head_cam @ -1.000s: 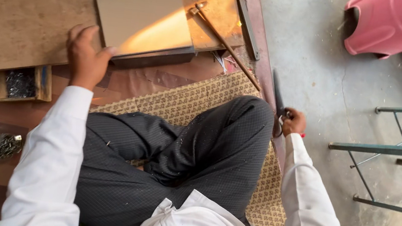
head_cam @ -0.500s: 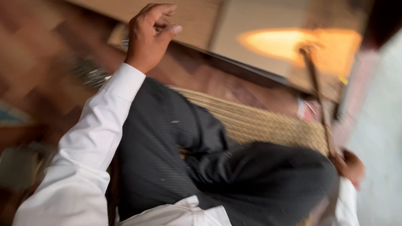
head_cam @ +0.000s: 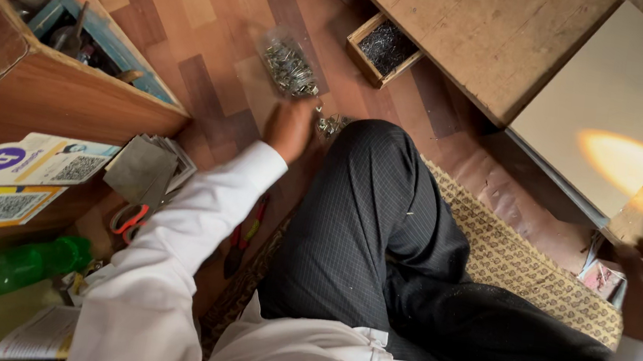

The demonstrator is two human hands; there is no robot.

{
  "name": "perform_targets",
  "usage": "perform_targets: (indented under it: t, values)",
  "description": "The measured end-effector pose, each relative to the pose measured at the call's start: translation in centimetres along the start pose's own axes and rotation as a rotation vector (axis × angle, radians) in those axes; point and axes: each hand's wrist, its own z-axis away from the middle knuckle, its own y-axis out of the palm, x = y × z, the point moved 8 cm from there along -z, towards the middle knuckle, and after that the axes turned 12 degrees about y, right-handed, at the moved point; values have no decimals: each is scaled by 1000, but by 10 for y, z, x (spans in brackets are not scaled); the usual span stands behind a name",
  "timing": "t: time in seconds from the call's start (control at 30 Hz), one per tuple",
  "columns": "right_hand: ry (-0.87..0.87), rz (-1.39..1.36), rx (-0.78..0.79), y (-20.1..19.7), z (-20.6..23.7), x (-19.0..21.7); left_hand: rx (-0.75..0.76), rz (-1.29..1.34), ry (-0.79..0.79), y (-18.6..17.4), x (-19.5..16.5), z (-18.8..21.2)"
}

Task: The person sits on a mat and repeatedly assembles small rectangular cardboard pieces by placing metal clips on their edges and hammering them in. The person also uses scissors to trim the edges of the cardboard pieces before fastening them.

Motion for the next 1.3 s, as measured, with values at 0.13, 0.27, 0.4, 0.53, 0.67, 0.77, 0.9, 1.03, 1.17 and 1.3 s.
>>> perform_targets:
  t: [0.13, 0.27, 0.4, 0.53, 0.67, 0.77, 0.9, 1.03, 1.17, 1.3]
  values:
    - [26, 224, -14, 56, 6, 47, 82, -160, -80, 36, 7, 6]
    - [-42, 358, -42, 58, 16, 69, 76, -242, -119, 51, 21, 5]
    - [47, 275, -39, 53, 17, 65, 3, -293, -32, 55, 24, 15]
    - [152, 256, 6, 63, 11, 63, 13, -306, -93, 48, 29, 16]
    - [144, -203, 3, 66, 10, 77, -265, 188, 86, -9, -16, -18]
    - [265, -265, -21, 78, 9, 82, -136, 764, -79, -16, -67, -65]
    - [280, -614, 55, 115, 9, 104, 217, 1159, -159, 44, -197, -112]
    - [365, -877, 108, 140, 3, 113, 372, 1264, -328, 142, -296, -112]
    - [408, -1003, 122, 146, -10, 104, 435, 1468, -556, 205, -315, -102]
    - [491, -1026, 82, 153, -17, 80, 469, 1345, -578, 227, -299, -99]
